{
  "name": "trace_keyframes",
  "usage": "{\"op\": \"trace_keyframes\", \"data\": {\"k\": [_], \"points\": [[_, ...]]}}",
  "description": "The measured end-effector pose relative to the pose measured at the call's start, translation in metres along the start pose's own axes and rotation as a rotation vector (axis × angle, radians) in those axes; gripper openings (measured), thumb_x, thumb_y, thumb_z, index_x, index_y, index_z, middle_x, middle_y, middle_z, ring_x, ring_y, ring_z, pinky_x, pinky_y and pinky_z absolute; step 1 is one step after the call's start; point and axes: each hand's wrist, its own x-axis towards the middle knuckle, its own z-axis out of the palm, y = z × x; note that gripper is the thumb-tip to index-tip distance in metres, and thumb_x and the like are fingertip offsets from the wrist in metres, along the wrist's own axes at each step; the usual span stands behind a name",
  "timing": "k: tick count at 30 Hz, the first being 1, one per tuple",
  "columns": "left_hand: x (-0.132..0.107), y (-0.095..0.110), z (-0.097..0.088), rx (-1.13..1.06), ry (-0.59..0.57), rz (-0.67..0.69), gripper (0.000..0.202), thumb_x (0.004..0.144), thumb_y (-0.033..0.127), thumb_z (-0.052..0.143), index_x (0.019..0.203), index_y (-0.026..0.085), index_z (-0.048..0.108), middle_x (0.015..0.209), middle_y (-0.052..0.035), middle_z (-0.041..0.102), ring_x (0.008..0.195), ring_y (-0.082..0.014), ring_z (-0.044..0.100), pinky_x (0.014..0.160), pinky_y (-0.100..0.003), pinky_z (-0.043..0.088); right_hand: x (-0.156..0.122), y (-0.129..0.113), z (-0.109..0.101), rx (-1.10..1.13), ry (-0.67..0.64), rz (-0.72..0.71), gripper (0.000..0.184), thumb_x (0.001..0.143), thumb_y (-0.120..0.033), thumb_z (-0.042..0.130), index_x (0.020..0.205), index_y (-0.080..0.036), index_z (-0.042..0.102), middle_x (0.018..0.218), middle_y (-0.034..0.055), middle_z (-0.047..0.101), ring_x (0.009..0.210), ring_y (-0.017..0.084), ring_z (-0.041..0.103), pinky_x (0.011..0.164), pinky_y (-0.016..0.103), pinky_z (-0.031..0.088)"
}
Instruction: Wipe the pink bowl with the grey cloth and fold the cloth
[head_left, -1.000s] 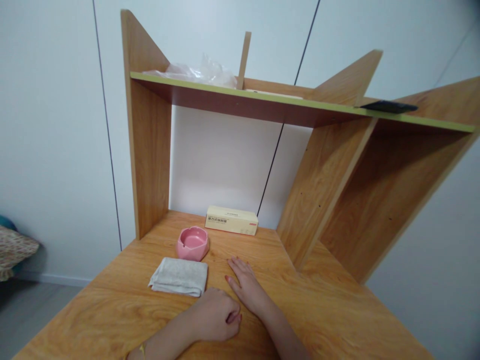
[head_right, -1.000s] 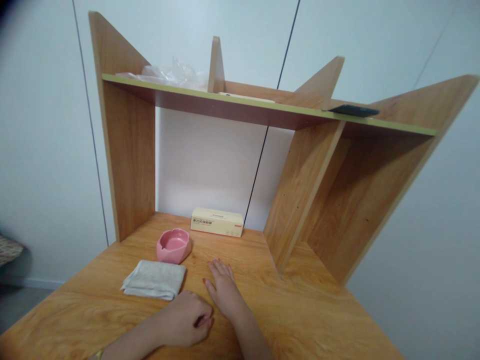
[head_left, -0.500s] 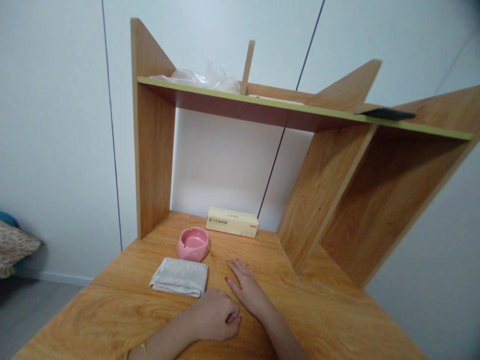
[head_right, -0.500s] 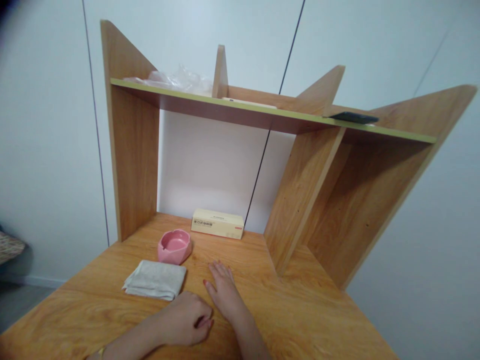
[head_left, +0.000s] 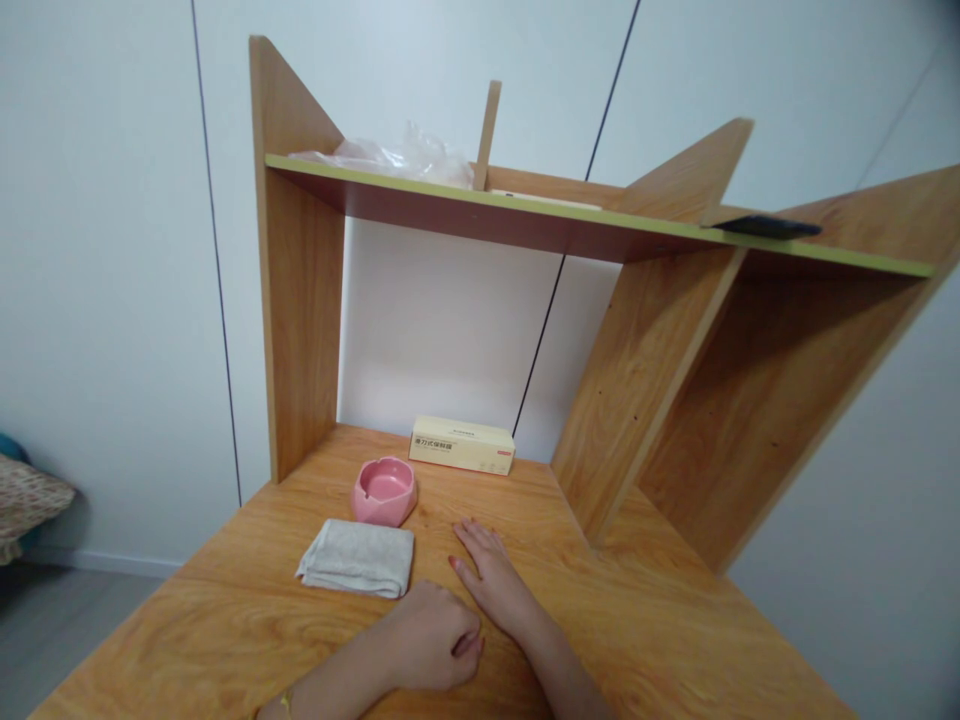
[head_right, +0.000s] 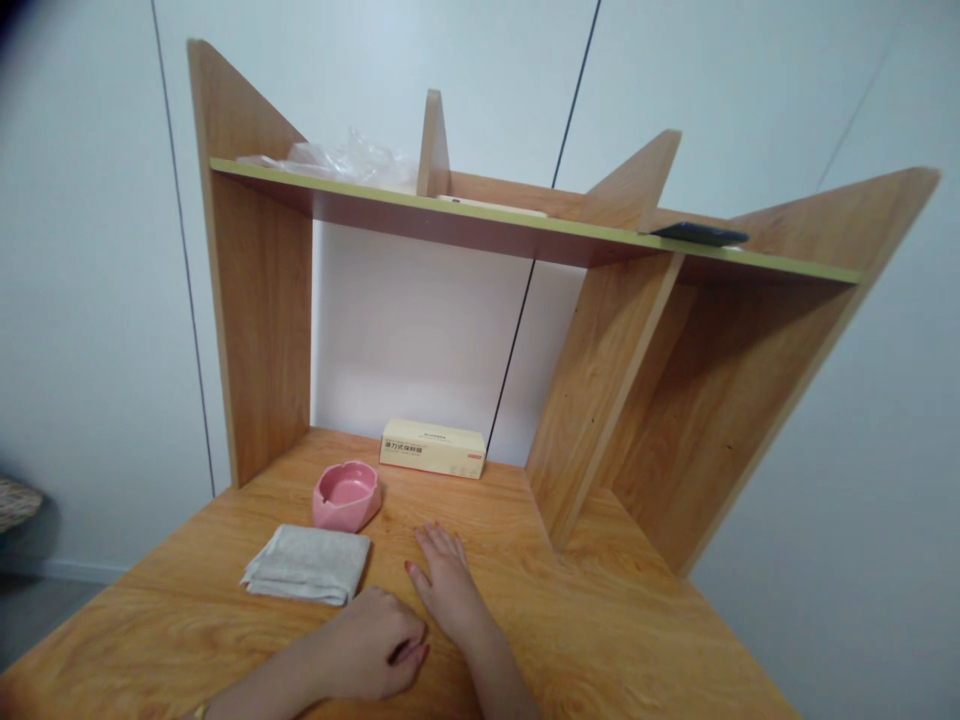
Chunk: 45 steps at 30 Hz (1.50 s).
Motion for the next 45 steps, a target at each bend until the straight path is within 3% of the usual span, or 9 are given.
{"op": "trace_keyframes", "data": {"k": [45], "points": [[-0.0005, 0.0016, -0.0031, -0.011, -0.032, -0.04, 0.02, 0.076, 0.023, 0.047, 0.062, 0.018, 0.061, 0.062, -0.0008, 0.066, 0.056, -0.0138, 0.058, 0.049, -0.021, 0.034, 0.0003, -0.0001, 0.0014, -0.018, -0.003, -0.005, 0.052, 0.086, -0.039, 0.033, 0.13, -0.012, 0.039, 0.139, 0.0096, 0.033, 0.13, 0.021, 0.023, 0.106, 0.039, 0.014]]}}
